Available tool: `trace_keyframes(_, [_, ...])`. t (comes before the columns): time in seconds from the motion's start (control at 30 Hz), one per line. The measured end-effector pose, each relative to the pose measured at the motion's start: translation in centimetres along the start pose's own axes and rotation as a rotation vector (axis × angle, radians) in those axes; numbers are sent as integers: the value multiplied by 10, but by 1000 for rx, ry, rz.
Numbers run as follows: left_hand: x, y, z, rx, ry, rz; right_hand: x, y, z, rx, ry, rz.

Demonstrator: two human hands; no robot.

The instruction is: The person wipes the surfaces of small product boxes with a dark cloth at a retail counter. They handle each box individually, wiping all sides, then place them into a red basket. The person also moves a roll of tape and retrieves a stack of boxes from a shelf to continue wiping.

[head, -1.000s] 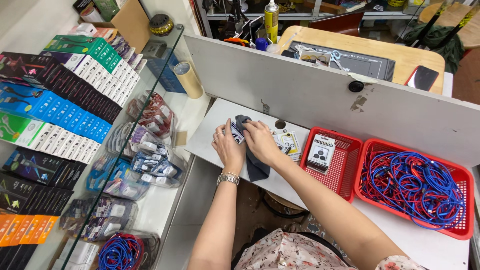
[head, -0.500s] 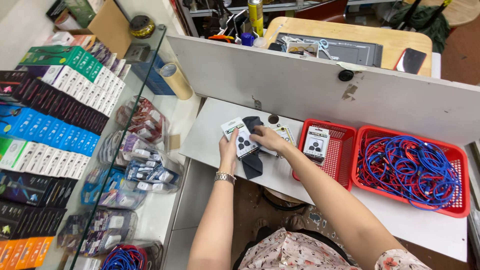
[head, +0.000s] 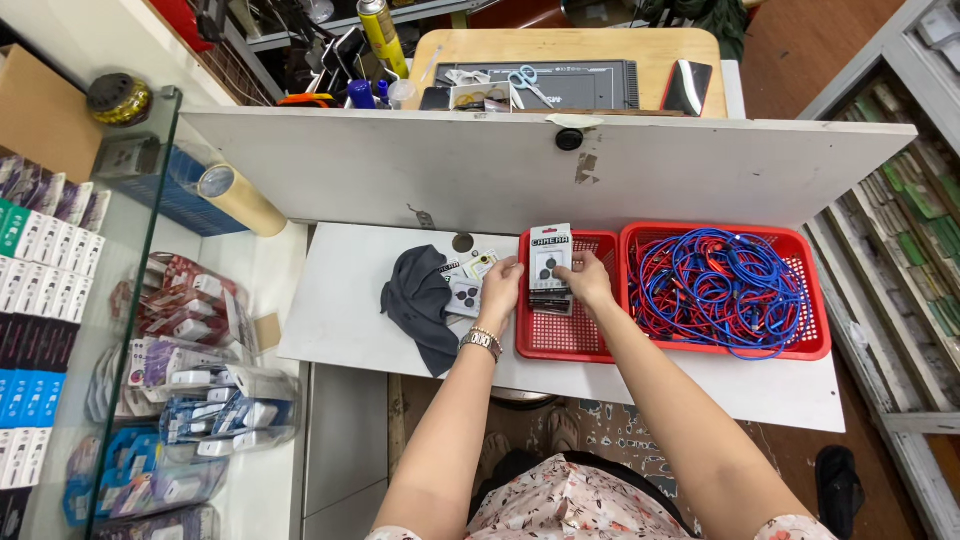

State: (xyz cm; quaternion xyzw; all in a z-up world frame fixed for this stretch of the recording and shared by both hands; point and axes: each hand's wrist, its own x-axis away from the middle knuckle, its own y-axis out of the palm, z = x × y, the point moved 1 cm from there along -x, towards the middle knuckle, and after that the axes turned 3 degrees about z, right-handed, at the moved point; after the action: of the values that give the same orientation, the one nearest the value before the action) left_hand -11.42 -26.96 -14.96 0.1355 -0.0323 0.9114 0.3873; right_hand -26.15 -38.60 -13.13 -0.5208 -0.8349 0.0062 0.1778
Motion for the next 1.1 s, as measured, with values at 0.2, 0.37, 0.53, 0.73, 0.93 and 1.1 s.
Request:
trace_keyframes(0.2, [-4,-39,-7,-323,60,314,5,4,-4,706,-125,140])
trace_keyframes(0.37, [17,-78,8,-778,120,452,18,28,-37,521,-536,118])
trace_keyframes(0.53, [54,-68,37,-1059,28,277,23,58,-57,378,-401,-133])
trace_keyframes(0.73, [55,-60,58,-1339,-19,132,16,58,-37,396,-338,-248])
trace_keyframes(0.93, [51,-74,83,-1104,246,137,18,55,-44,303,-236,-305])
trace_keyframes(1.1, [65,-79,113,-832,373,160,40,76,-82,317,-208,-406])
